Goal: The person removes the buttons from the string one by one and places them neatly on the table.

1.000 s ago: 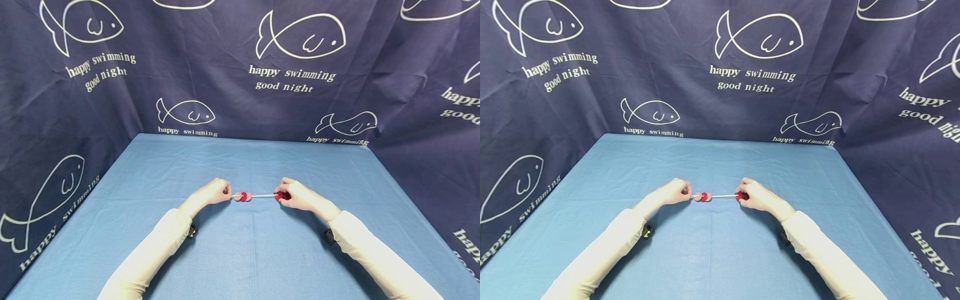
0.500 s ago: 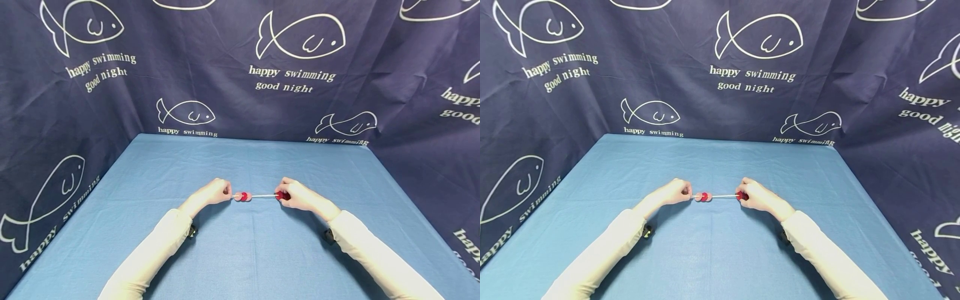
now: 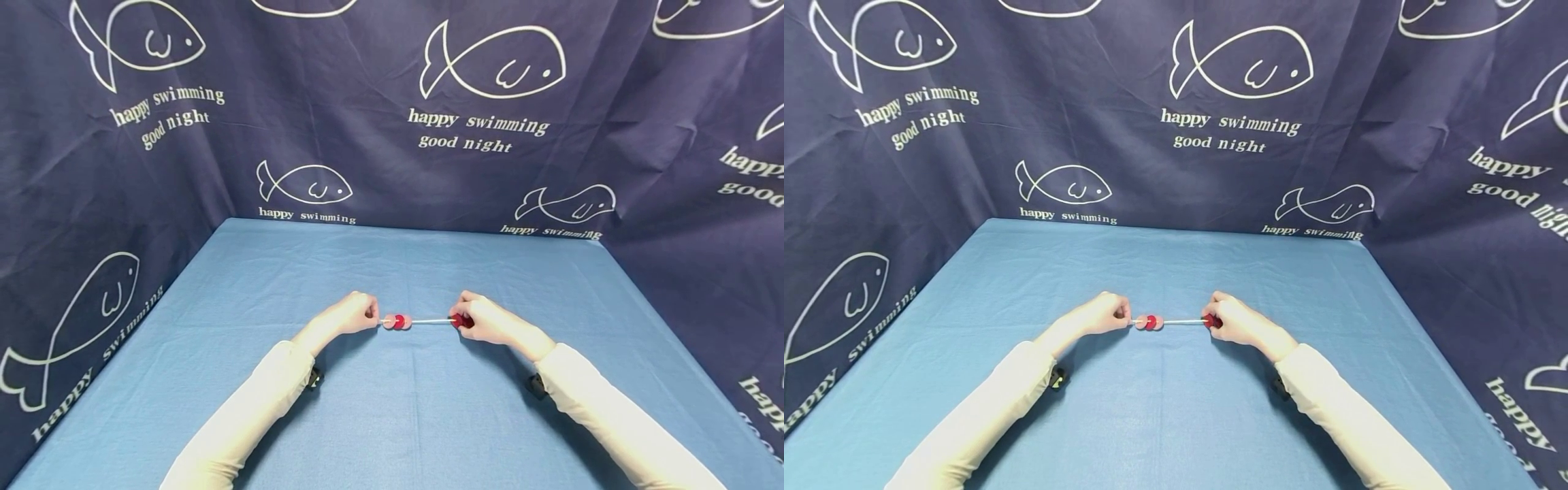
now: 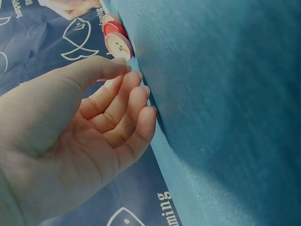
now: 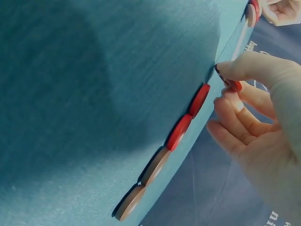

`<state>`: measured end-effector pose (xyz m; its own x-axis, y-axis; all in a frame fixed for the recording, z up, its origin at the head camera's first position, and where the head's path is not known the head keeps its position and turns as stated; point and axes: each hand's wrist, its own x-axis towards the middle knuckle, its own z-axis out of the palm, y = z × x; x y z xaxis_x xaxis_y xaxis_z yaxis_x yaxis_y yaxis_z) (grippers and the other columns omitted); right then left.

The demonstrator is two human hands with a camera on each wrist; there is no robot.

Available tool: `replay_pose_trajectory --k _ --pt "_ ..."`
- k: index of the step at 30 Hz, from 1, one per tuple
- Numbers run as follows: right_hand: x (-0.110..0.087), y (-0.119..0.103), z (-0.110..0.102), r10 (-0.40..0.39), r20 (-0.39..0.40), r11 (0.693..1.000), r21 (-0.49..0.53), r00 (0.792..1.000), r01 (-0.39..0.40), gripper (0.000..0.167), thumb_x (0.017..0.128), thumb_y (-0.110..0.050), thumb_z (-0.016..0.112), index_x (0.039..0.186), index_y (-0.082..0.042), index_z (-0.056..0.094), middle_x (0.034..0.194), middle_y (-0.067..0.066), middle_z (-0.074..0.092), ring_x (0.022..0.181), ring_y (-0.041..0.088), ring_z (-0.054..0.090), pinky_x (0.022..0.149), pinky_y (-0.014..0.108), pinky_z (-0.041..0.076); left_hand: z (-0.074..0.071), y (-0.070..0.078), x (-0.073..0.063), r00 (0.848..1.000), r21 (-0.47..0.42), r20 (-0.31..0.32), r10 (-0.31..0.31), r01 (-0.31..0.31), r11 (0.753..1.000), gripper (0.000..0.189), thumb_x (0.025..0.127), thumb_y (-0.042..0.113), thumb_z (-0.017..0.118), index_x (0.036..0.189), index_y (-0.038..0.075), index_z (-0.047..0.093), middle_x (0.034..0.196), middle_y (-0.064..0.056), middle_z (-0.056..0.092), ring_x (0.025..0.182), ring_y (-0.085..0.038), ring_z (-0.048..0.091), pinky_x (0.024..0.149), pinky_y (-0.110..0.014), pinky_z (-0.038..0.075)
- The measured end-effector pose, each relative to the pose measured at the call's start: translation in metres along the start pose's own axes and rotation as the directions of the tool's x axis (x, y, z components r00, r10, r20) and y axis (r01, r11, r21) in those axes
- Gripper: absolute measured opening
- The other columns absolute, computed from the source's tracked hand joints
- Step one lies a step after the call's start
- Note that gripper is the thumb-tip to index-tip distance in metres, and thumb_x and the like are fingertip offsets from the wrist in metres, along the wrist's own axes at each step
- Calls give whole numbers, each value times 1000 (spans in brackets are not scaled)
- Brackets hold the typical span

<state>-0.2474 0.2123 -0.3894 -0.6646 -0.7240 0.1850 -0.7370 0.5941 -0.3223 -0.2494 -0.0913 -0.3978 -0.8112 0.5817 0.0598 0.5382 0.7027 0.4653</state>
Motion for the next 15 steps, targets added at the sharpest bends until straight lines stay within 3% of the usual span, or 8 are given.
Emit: replay_pose_trajectory --k 15 --pt "-1 0 -2 8 -30 997 -79 1000 -10 22 78 -6 70 99 -2 69 86 4 56 76 13 52 67 26 45 1 0 -1 1000 3 -6 20 -20 1000 13 83 3 58 71 8 57 65 2 52 58 -6 39 60 -19 36"
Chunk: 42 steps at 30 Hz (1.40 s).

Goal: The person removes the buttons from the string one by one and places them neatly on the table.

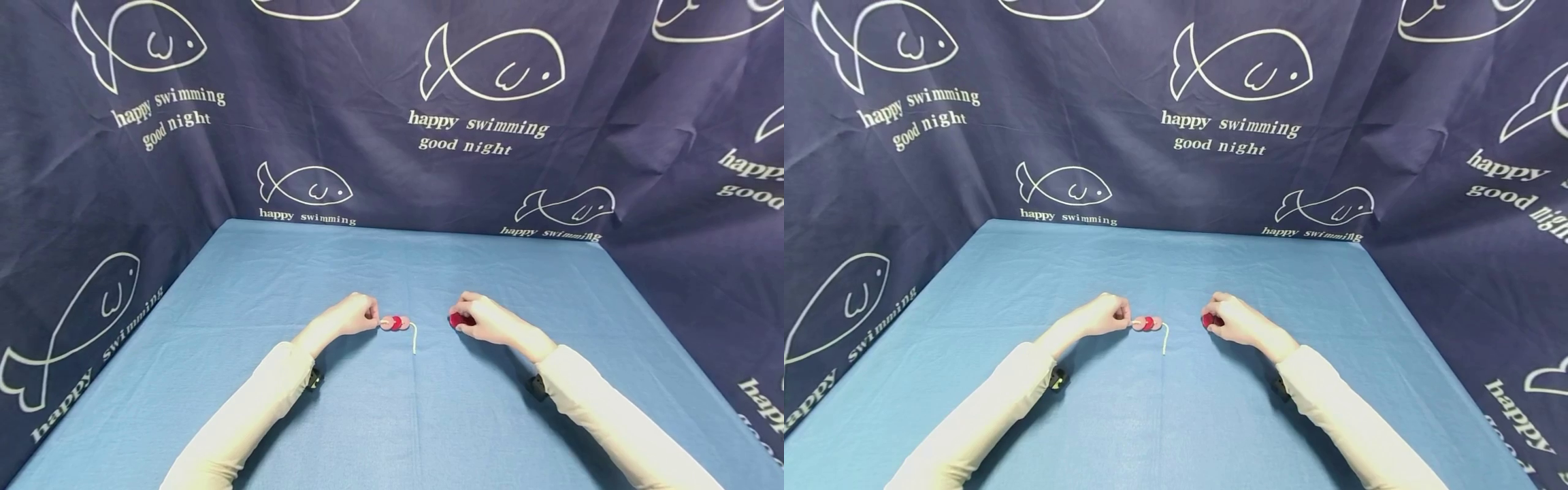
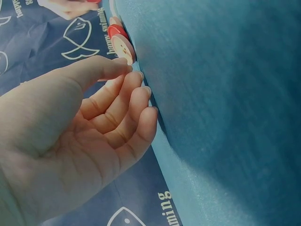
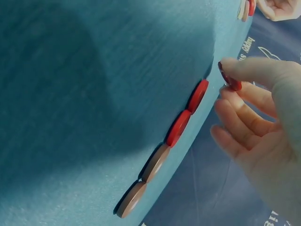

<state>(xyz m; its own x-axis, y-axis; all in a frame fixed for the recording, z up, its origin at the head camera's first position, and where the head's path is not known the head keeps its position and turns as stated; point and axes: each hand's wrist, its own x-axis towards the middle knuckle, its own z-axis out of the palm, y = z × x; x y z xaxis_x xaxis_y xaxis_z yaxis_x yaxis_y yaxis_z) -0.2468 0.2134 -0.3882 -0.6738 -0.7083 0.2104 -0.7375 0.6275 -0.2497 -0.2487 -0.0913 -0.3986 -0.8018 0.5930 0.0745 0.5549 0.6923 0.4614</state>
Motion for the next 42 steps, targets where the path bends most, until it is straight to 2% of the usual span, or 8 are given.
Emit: replay_pose_trajectory --k 12,18,24,28,33,39,40,42 --pt "-3 4 3 -66 -63 998 -7 996 65 22 78 -2 71 100 0 68 89 7 62 79 17 60 72 32 50 2 -1 0 1000 8 -7 -14 14 1000 14 82 3 59 70 8 56 65 2 51 58 -7 40 60 -19 35" --pt "-5 6 3 -63 -62 998 -5 996 62 22 80 -4 70 102 0 67 91 7 67 83 19 64 76 36 51 2 -1 0 1000 -8 -4 -14 14 1000 14 83 3 59 70 8 56 65 2 51 57 -7 40 60 -18 35" --pt "-6 7 1 -21 -35 999 32 999 22 23 83 -9 68 105 -1 66 94 5 70 86 17 65 78 36 51 2 -2 1 1000 -8 -3 -8 8 1000 14 82 2 59 70 8 56 64 2 51 57 -6 39 60 -18 36" --pt "-7 9 1 -27 -55 999 17 998 28 26 83 -9 69 107 0 66 94 5 69 84 17 65 77 36 51 2 -3 2 1000 -2 -7 -8 8 1000 13 83 3 59 70 7 58 64 2 51 57 -6 40 59 -19 36" --pt "-9 11 2 -37 -92 999 17 995 38 22 80 -12 73 101 -5 68 90 3 63 78 16 60 73 31 49 3 -4 2 1000 9 -18 10 -10 1000 14 82 2 58 70 7 57 63 2 50 56 -6 38 58 -18 34" --pt "-10 12 2 -30 -115 999 39 993 35 20 77 -13 75 96 -7 70 86 3 55 74 17 53 67 25 44 3 -8 3 998 -45 -30 48 -50 998 14 80 1 56 67 6 56 61 -1 51 55 -9 39 58 -23 36" --pt "-11 12 2 -28 -115 999 40 993 33 20 77 -13 75 95 -7 70 85 3 55 73 16 52 66 25 43 8 -16 5 996 -50 -45 78 -80 996 15 81 4 55 67 8 56 61 1 50 55 -8 39 57 -22 35" --pt "-11 13 1 -24 -115 999 40 993 29 20 77 -13 75 95 -7 70 84 3 55 72 17 51 65 24 42 8 -17 6 996 -62 -42 81 -84 995 15 81 4 54 67 9 55 60 1 49 55 -8 39 57 -23 36"
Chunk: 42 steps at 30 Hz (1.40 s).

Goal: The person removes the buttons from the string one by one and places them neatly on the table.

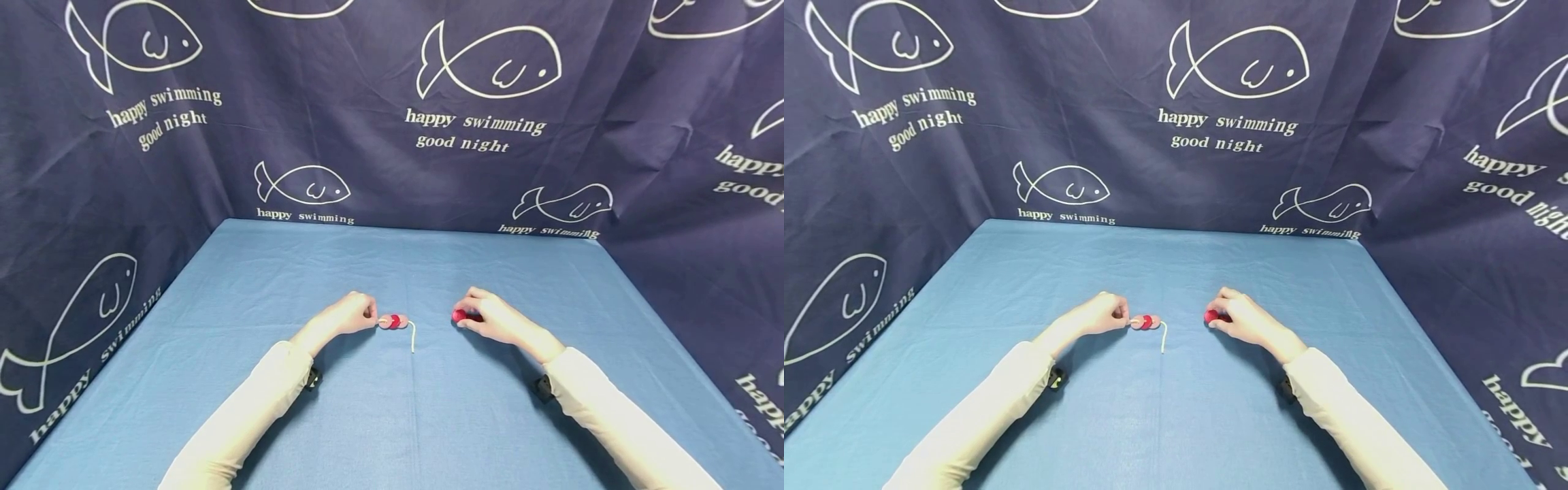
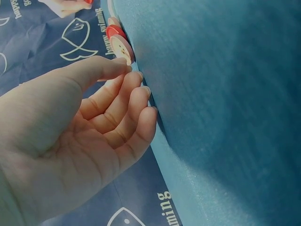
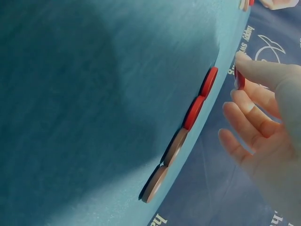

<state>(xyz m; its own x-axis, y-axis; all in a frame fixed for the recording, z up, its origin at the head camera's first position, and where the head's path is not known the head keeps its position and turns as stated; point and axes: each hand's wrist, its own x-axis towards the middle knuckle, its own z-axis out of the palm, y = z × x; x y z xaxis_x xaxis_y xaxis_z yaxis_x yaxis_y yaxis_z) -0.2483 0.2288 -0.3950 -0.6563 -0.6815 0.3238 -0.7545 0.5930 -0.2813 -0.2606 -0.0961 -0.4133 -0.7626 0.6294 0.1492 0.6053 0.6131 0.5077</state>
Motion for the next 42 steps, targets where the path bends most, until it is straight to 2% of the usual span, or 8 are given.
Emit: replay_pose_trajectory --k 4,5,12,23,30,42 --pt "-1 1 -1 -1 -6 1000 -8 1000 0 20 76 -11 76 95 -6 70 83 3 55 72 16 51 65 24 42 0 1 1 1000 6 9 -20 20 1000 14 81 4 55 67 8 56 60 2 49 54 -8 38 57 -22 35" --pt "-1 1 -1 -2 -9 1000 -10 1000 2 21 76 -11 75 95 -6 70 83 3 55 71 15 50 65 24 42 -4 9 -1 998 11 23 -51 51 999 14 80 1 56 68 6 56 60 0 50 54 -9 38 58 -22 36" --pt "-3 3 -1 1 -20 1000 -14 1000 -1 21 76 -9 74 96 -4 69 83 2 55 72 13 51 66 26 44 -5 16 -2 996 72 33 -88 85 994 14 83 2 58 70 8 57 63 3 49 56 -6 37 59 -18 34" --pt "-8 3 -5 33 -24 999 2 999 -33 21 77 -12 74 96 -6 69 87 2 58 77 18 57 71 31 48 -5 18 -3 995 59 40 -96 94 994 14 83 3 58 70 7 56 65 2 51 56 -7 37 59 -19 34" --pt "-10 8 -4 26 -29 1000 1 999 -26 21 77 -11 73 96 -6 69 87 1 59 77 16 55 70 29 46 -5 18 -2 996 68 30 -83 80 994 14 82 2 58 69 7 57 63 3 49 55 -6 36 58 -18 33" --pt "-14 10 -7 26 -45 1000 -2 999 -26 20 77 -9 74 96 -3 69 85 3 59 76 17 55 70 30 46 -4 16 -2 994 78 36 -99 96 992 13 83 3 58 70 8 58 64 2 51 56 -6 39 59 -19 35"
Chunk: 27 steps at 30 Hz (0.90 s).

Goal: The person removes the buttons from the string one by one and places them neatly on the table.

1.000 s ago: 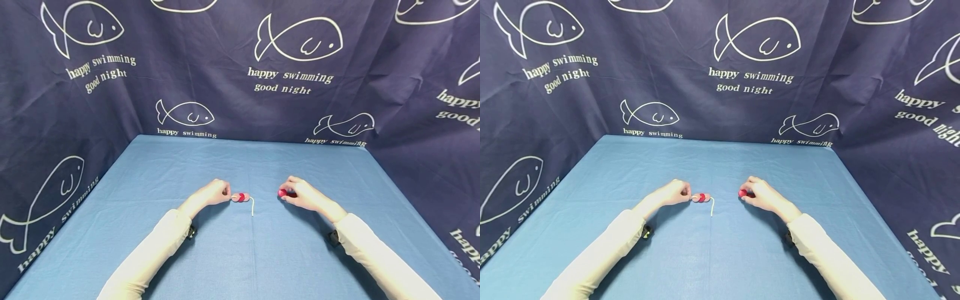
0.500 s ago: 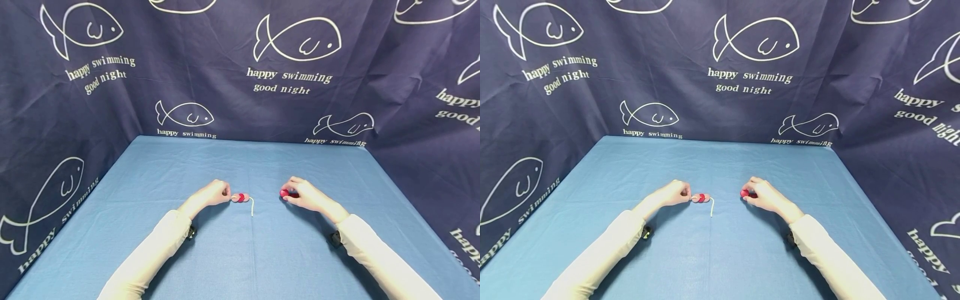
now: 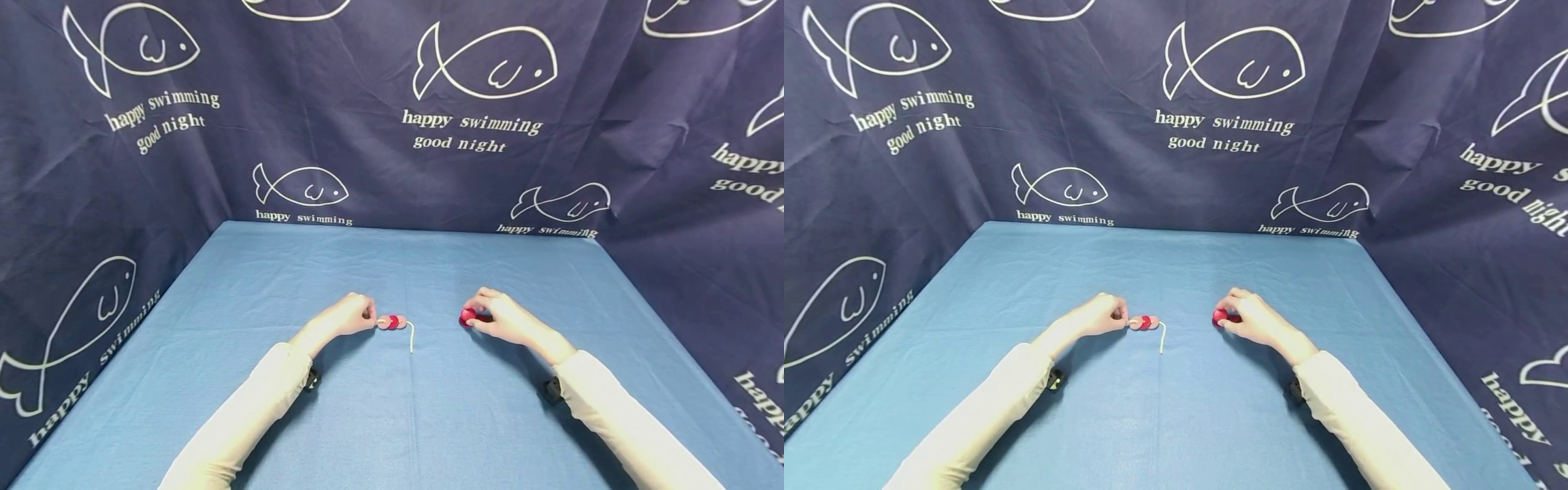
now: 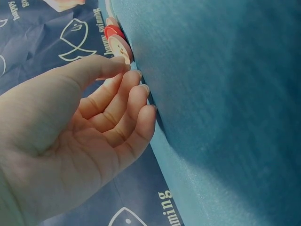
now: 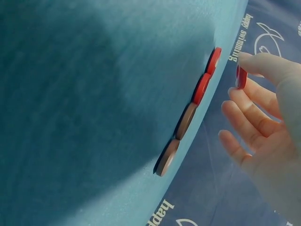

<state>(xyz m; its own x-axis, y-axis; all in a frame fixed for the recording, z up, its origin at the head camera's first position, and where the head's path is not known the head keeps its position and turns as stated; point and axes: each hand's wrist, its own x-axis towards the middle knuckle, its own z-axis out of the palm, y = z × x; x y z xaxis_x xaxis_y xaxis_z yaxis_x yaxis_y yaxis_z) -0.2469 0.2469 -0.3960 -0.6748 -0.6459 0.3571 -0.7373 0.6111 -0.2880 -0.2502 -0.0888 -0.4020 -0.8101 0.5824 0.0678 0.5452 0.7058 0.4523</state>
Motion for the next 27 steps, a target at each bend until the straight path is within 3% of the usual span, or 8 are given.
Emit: replay_pose_trajectory --k 27 --pt "-7 7 -6 23 11 999 -40 1000 -22 23 76 -10 74 98 -4 68 91 4 61 81 18 59 75 37 50 -2 2 0 1000 2 -8 0 0 1000 13 82 4 59 71 8 58 65 2 52 58 -7 41 61 -20 36"
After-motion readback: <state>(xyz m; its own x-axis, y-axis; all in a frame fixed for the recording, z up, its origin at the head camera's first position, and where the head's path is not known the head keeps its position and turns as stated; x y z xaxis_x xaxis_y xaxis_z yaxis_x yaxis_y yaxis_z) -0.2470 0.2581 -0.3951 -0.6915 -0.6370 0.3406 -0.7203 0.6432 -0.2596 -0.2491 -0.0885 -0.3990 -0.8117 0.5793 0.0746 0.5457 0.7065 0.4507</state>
